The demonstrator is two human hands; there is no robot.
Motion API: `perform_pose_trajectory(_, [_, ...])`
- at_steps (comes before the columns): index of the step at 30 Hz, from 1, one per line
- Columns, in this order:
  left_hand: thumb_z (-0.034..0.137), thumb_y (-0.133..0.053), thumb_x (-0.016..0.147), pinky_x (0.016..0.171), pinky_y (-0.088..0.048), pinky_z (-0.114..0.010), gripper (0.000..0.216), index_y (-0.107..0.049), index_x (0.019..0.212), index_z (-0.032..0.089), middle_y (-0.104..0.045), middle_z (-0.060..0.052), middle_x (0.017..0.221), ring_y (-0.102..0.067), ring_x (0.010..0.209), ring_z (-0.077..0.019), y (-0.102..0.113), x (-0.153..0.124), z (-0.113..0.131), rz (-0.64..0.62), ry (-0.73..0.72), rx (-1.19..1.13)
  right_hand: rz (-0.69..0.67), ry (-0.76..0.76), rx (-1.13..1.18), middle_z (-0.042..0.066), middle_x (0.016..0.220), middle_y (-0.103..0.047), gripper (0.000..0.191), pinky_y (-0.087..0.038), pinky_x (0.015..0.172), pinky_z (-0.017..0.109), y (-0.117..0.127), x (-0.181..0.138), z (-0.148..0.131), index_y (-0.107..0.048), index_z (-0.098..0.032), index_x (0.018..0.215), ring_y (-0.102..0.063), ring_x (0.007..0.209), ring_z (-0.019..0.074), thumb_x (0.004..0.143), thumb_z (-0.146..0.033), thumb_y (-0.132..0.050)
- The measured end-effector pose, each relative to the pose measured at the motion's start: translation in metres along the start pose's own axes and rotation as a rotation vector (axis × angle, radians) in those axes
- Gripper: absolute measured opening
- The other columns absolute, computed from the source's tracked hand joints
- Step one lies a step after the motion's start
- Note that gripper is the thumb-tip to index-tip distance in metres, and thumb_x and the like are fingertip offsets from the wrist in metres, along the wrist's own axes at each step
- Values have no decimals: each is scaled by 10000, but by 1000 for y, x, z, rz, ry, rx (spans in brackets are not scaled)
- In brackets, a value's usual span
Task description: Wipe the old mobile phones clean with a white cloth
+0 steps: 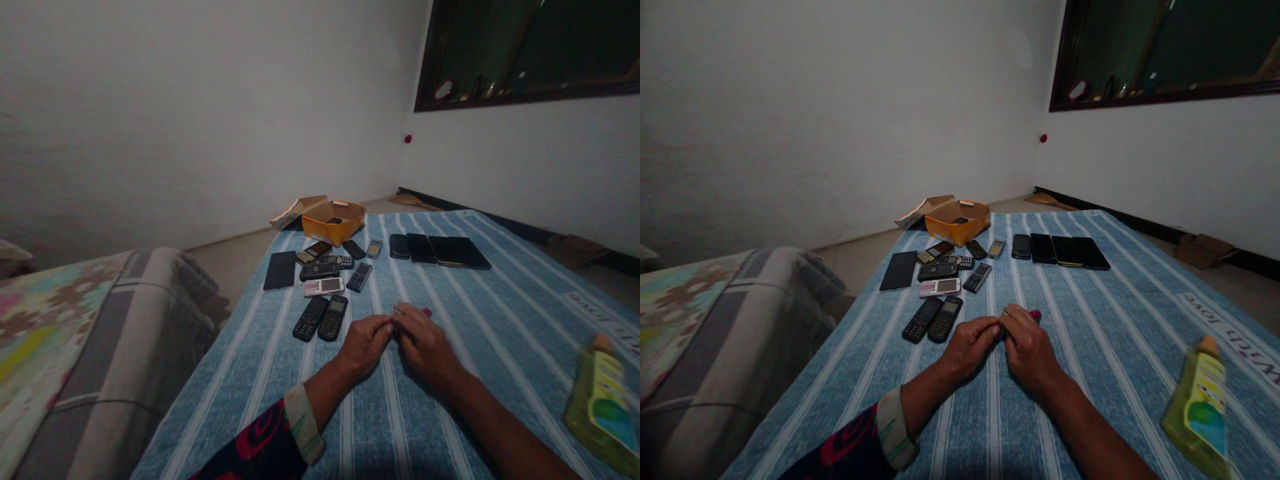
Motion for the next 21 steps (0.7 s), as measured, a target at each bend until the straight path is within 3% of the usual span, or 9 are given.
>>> perform_pose_trajectory(9, [287,-471,938,814,-500,-272,257,-700,966,174,-726,-48,903,-665,850,-185,0,0,-1,11,28,-22,-38,74,3,109,1015,-673,343,-562,889,428,1,5,-7,-634,-194,1106,-635,1025,239,872,-35,-440])
perform_pose_trajectory(15, [295,-458,942,753,-490,-266,275,-695,903,160,-697,-45,806,-639,766,-176,0,0,1,7,19,3,-93,71,-22,115,972,-658,280,-564,835,387,4,8,-8,-640,-171,998,-629,975,232,875,-27,-433])
perform_pose_trajectory(21, [313,-451,946,705,-468,-250,285,-690,874,175,-665,-24,743,-607,714,-164,1,1,4,-1,47,39,-45,44,-100,104,965,-679,282,-568,844,400,12,6,5,-669,-190,935,-641,983,241,836,-30,-458])
Point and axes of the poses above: each hand's wrist, its own x-axis towards the middle knuckle, its own y-axis out of the back of the hand, z = x × y, the point moved 2 cm from there along x, towards the middle knuckle
